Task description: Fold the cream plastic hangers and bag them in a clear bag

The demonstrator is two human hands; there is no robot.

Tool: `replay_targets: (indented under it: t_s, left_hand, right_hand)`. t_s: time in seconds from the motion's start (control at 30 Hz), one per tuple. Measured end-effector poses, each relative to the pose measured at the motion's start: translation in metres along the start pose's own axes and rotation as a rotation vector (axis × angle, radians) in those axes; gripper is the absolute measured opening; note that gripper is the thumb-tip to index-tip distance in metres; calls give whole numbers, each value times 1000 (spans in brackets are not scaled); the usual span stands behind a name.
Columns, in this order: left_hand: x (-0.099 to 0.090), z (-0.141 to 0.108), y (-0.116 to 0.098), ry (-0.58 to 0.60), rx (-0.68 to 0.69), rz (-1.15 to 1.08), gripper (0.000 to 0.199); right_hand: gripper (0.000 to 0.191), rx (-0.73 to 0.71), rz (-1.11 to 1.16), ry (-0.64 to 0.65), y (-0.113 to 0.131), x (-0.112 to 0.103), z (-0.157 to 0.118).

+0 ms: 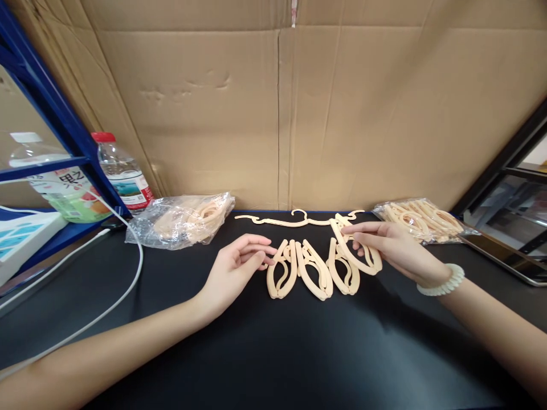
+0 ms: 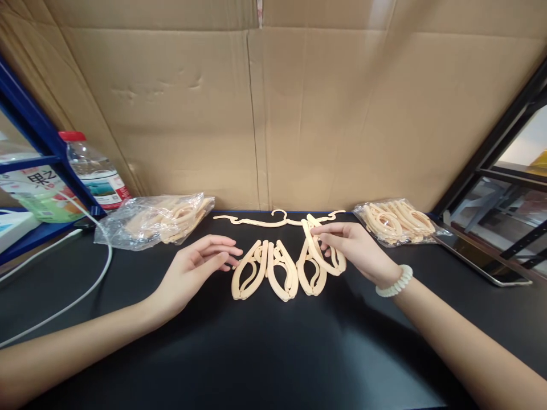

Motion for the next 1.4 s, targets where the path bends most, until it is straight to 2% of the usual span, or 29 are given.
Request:
replay_targets:
  t_s: [0.1,0.2,0.33,0.47,0.53,0.7,0.83,0.97,1.27,1.4]
  left_hand:
    - [-2,4,2,-6,-3,11,23]
    - [-2,6,5,4,0,38,22]
    - [-2,10,9,10,-2,61,20]
    - [-3,13,14,6,-15,70,20]
    - [-3,14,15,3,-18,72,19]
    - [-2,15,14,7,-10,76,19]
    - [-3,14,15,5,-9,77,19]
    - [-3,14,16,4,-9,77,19]
    - [-2,15,16,18,3,85,16]
    - [-2,15,17,24,2,88,16]
  right_hand:
    - [24,4,-123,22,-9,0,3]
    - [28,27,-263,102,-15,7,2]
    - [31,-52,-518,212,-8,12,2]
    - [28,-69,-565,250,-8,14,1]
    - [25,-65,-570,236,-9,14,1]
    - [21,-161,-601,136,0,14,3]
    - [29,-4,-425,116,-18,13,1]
    - [30,-13,-275,55,-22,12,3]
    - [32,13,-481,-39,-23,8,-1]
    - [34,36,-489,-24,-25,9,-2]
Point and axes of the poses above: each hand's wrist, its own z-axis towards the middle knuckle, its own x-axis out of the palm, y = z × x, the point moved 10 cm from there along z, towards the middle knuckle, and after that the axes turned 15 degrees about -x, right-handed, at the moved point
